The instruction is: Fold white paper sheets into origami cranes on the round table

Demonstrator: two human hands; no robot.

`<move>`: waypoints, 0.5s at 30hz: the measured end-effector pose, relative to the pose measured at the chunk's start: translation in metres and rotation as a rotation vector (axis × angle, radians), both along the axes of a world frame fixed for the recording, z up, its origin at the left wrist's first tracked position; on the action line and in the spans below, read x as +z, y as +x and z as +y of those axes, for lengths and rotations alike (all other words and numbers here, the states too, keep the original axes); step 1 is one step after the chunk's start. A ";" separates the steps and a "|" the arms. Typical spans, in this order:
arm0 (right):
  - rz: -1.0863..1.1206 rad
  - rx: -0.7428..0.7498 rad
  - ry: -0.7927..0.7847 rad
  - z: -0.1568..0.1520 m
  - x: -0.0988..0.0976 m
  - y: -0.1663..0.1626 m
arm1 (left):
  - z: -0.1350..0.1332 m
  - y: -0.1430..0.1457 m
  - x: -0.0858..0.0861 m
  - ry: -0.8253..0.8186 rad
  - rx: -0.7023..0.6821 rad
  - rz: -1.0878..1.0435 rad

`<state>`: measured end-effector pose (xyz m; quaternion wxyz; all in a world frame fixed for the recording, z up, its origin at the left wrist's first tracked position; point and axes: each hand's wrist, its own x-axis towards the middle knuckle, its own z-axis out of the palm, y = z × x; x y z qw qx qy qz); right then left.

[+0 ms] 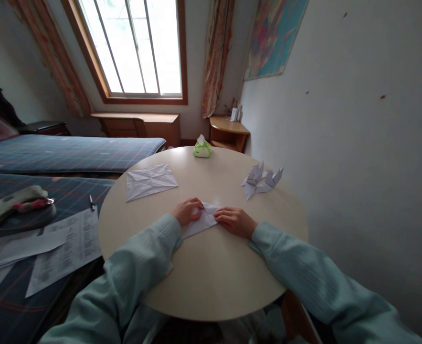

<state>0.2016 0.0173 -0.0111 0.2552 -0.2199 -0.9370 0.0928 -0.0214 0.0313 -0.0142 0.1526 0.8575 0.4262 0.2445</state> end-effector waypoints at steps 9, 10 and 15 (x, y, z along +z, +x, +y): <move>-0.089 0.006 0.021 -0.006 0.004 0.001 | -0.003 0.002 0.003 0.071 0.052 0.139; -0.087 0.005 0.010 -0.007 0.005 0.000 | -0.004 0.003 0.004 0.080 0.059 0.167; -0.005 -0.084 -0.093 -0.007 0.008 -0.003 | -0.004 0.006 0.003 0.136 0.021 0.141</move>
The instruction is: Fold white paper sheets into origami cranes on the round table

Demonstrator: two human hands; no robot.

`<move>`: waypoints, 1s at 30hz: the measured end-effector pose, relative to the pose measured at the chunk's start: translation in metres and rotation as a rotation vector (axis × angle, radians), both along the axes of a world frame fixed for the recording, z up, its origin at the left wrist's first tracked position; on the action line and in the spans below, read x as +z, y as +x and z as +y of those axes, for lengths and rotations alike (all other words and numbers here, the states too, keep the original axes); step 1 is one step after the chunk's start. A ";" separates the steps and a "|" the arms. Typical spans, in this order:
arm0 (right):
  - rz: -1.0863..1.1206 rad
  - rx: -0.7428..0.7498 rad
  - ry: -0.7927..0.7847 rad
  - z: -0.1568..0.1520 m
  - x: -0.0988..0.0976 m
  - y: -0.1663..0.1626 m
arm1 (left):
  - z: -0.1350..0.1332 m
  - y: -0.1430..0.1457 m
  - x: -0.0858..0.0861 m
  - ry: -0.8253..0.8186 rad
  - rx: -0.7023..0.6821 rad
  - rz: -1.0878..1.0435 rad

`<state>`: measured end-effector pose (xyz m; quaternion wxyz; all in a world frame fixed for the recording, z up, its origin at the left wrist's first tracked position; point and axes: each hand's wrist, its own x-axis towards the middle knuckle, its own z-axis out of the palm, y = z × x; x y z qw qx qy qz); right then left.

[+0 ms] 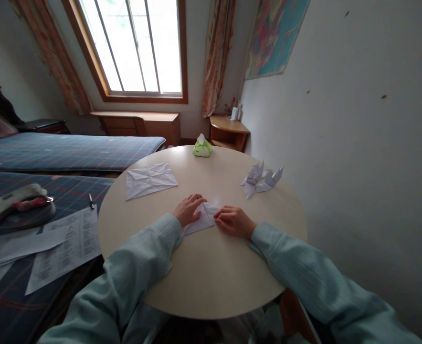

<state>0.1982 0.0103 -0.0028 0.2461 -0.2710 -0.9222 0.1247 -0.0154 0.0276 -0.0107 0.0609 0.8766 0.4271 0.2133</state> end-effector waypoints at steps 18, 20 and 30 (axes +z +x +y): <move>-0.450 -0.053 -0.007 -0.004 -0.011 0.011 | -0.003 0.004 0.004 -0.182 -0.055 0.120; -0.467 -0.073 -0.012 -0.011 -0.010 0.021 | -0.002 0.004 0.004 -0.189 -0.060 0.120; -0.411 -0.187 -0.018 -0.035 -0.010 0.059 | -0.001 0.003 0.005 -0.220 -0.041 0.138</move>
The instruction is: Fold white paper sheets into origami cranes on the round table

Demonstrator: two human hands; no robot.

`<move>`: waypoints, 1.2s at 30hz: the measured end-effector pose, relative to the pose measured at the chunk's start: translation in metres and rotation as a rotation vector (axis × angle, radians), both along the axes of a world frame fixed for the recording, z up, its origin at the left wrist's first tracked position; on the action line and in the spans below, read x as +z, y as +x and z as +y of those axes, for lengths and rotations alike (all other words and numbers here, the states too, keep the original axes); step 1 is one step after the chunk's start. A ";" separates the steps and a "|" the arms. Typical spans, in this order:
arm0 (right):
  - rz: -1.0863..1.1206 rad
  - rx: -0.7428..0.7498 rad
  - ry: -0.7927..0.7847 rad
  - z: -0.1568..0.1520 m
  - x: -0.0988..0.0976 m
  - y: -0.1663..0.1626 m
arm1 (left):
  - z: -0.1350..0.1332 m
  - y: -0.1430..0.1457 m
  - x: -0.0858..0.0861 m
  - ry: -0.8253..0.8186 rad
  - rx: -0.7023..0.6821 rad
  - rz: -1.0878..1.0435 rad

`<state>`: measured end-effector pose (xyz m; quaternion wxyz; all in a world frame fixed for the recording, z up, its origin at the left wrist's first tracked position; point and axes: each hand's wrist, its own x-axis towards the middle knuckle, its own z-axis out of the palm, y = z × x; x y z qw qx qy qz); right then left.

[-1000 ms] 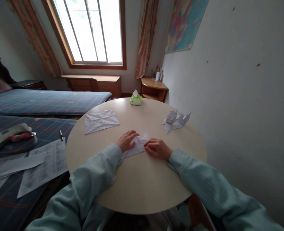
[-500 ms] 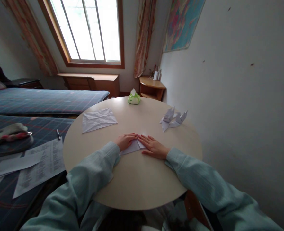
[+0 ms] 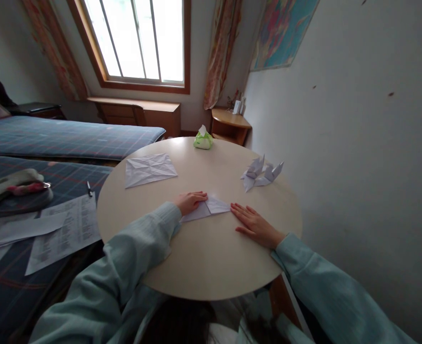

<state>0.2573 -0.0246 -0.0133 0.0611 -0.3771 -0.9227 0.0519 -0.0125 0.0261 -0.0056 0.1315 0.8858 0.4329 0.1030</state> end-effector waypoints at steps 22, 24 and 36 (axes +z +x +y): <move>0.474 0.070 -0.040 0.070 -0.002 -0.071 | -0.009 0.001 -0.001 -0.002 -0.081 0.005; 0.501 0.082 -0.061 0.070 -0.004 -0.069 | -0.009 0.002 0.000 0.023 -0.084 -0.004; 0.541 0.119 -0.101 0.068 -0.003 -0.068 | -0.013 0.015 0.003 0.187 0.095 0.196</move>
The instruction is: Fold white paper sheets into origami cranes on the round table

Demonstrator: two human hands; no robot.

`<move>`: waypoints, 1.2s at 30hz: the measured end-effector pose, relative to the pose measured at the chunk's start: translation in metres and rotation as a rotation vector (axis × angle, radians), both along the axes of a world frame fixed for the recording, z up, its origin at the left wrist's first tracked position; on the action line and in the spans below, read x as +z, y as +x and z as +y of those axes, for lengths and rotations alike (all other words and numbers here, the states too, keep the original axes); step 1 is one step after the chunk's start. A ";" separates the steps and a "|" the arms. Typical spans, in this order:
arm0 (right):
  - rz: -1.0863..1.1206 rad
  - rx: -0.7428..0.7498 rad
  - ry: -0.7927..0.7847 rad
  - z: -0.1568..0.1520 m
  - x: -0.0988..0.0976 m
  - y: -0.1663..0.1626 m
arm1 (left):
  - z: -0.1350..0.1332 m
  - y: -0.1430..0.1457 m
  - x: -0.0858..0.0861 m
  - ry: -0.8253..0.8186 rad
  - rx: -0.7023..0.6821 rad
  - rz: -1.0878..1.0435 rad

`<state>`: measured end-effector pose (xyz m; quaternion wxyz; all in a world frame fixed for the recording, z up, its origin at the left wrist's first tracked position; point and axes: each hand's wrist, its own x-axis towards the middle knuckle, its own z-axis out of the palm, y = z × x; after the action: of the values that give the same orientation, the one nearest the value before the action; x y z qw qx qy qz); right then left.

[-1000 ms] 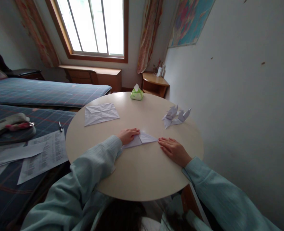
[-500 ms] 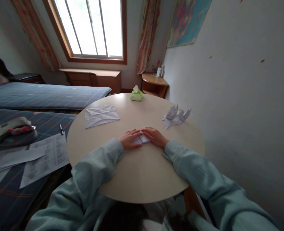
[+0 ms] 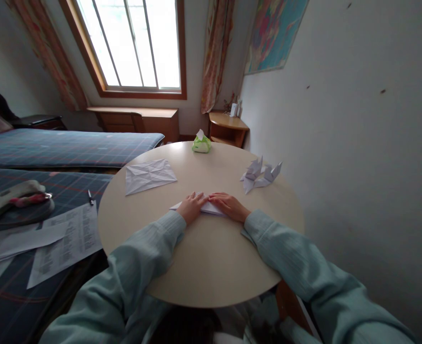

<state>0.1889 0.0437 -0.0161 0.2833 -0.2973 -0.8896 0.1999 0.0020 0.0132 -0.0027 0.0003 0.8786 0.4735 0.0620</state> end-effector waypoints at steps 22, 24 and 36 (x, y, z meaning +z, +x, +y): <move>0.485 -0.254 -0.372 -0.016 0.001 -0.059 | 0.004 0.016 0.009 0.047 0.380 -0.707; 0.467 -0.398 -0.312 -0.014 0.004 -0.056 | 0.004 0.017 0.008 0.030 0.368 -0.749; 0.251 -0.603 -0.115 -0.006 0.017 -0.038 | 0.011 0.005 0.014 -0.026 0.600 -0.590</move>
<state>0.1505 0.0377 0.0007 0.4200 -0.5356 -0.7070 0.1920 0.0068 0.0239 0.0111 0.1289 0.6462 0.6887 0.3025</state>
